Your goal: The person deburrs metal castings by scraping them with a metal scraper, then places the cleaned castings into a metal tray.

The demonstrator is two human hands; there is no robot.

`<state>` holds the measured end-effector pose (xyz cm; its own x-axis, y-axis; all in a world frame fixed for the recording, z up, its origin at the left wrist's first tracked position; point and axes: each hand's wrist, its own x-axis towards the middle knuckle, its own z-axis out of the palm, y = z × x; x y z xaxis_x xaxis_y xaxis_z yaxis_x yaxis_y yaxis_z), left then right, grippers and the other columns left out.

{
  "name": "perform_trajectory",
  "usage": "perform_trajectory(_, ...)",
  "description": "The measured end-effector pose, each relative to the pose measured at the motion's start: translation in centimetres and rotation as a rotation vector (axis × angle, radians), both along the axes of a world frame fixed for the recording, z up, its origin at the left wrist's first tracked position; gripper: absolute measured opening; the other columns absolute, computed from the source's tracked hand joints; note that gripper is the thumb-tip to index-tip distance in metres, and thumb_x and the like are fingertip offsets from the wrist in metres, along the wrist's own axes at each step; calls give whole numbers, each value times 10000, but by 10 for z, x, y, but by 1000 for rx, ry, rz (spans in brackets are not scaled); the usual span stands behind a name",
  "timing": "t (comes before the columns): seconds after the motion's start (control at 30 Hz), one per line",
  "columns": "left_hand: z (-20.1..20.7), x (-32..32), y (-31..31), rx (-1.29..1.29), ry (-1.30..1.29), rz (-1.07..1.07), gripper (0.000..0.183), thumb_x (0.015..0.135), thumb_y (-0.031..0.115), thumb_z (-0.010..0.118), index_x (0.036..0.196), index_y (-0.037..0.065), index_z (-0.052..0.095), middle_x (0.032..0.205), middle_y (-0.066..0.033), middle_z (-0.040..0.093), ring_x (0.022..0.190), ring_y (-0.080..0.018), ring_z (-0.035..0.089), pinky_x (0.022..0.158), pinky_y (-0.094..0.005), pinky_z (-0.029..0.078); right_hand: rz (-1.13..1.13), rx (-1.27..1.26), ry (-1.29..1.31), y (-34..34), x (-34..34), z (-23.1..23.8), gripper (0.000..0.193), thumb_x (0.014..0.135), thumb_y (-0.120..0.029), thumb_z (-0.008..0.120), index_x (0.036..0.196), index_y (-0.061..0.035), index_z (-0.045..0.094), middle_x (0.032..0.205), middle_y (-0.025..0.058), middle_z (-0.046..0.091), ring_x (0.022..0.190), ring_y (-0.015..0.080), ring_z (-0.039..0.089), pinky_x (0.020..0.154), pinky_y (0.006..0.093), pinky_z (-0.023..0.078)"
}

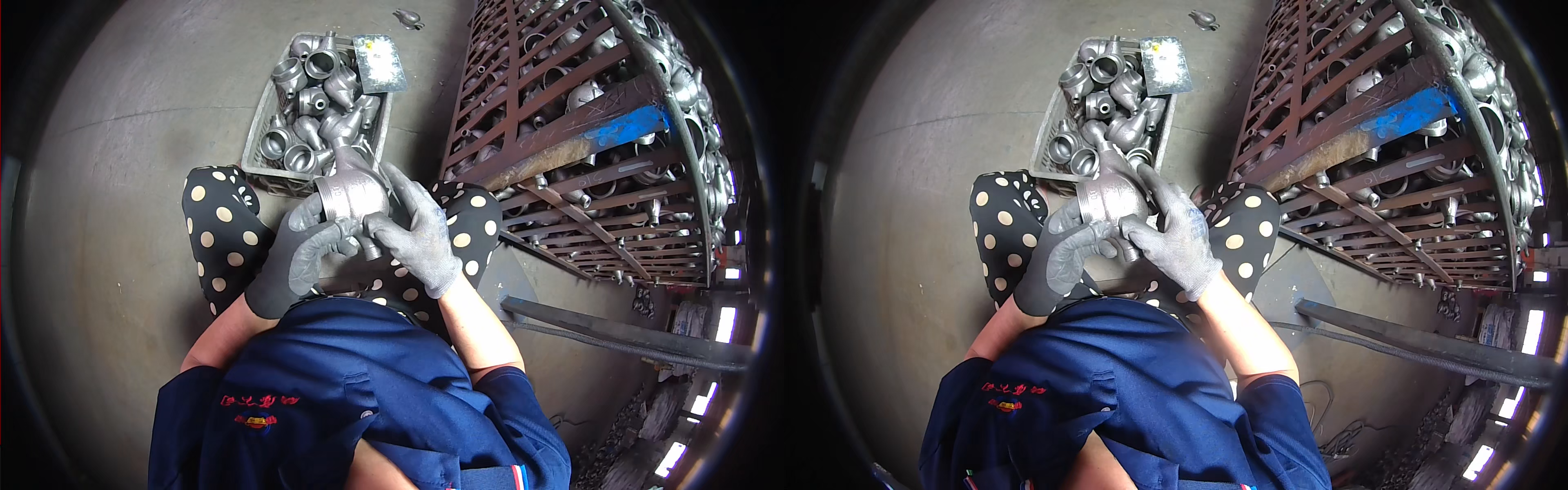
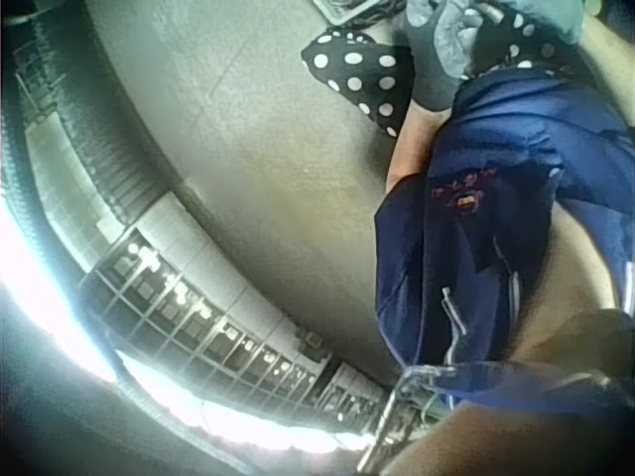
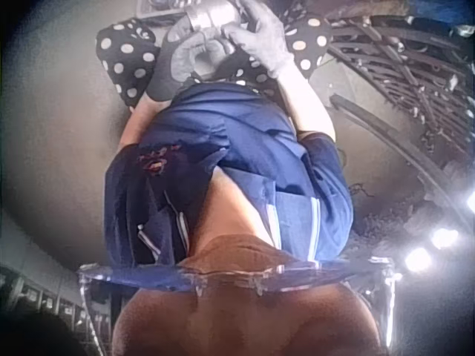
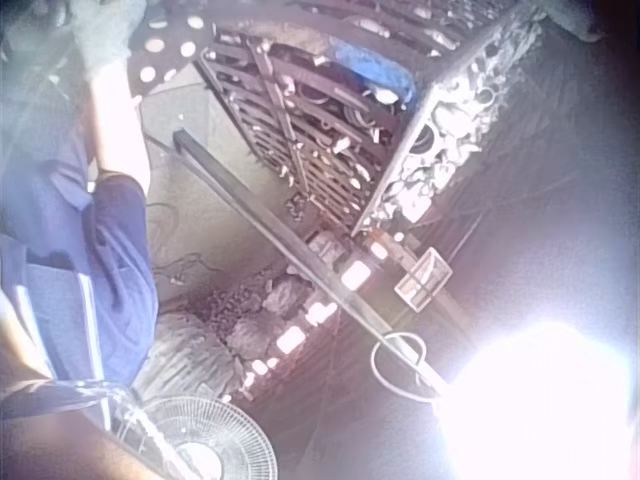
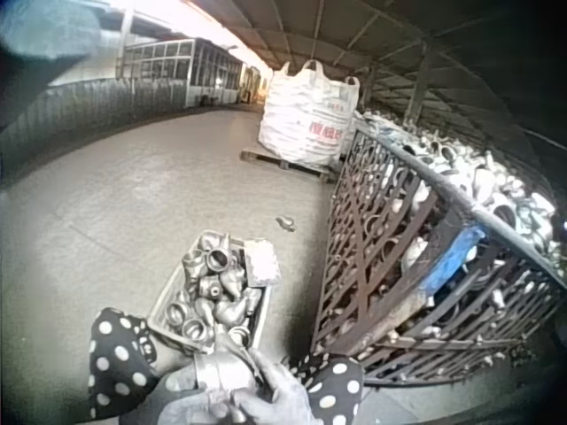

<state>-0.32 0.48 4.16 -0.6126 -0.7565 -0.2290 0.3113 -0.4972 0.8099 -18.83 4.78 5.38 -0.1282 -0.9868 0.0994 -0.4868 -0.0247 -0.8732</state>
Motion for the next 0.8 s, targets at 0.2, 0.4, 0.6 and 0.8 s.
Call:
perform_trajectory(0.2,-4,-4,8,-104,-37,16,362,907,47,592,1260,-13,533,1012,-72,654,831,-112,645,701,-221,517,-108,38,-113,-7,5,-11,677,766,-274,679,1343,25,492,1240,251,591,1144,345,593,954,382,470)
perform_trajectory(0.4,-8,0,3,-48,-18,34,341,897,18,592,1231,-23,538,998,-67,647,809,-99,629,692,-223,505,9,-28,154,-3,3,3,705,738,-275,746,1341,-5,500,1230,231,596,1137,355,589,952,395,471)
perform_trajectory(0.6,-15,5,-3,35,154,11,416,874,13,590,1280,-15,508,1054,-90,648,879,-141,643,746,-256,527,62,-13,50,9,-10,0,661,755,-166,734,1355,-17,500,1245,201,596,1163,308,583,985,364,450)
perform_trajectory(0.8,-18,6,-5,92,253,9,468,853,-3,580,1309,-22,476,1118,-130,646,936,-202,668,772,-295,558,-53,76,-301,18,-7,0,503,861,-88,629,1338,25,517,1230,161,634,1131,174,595,967,308,459)
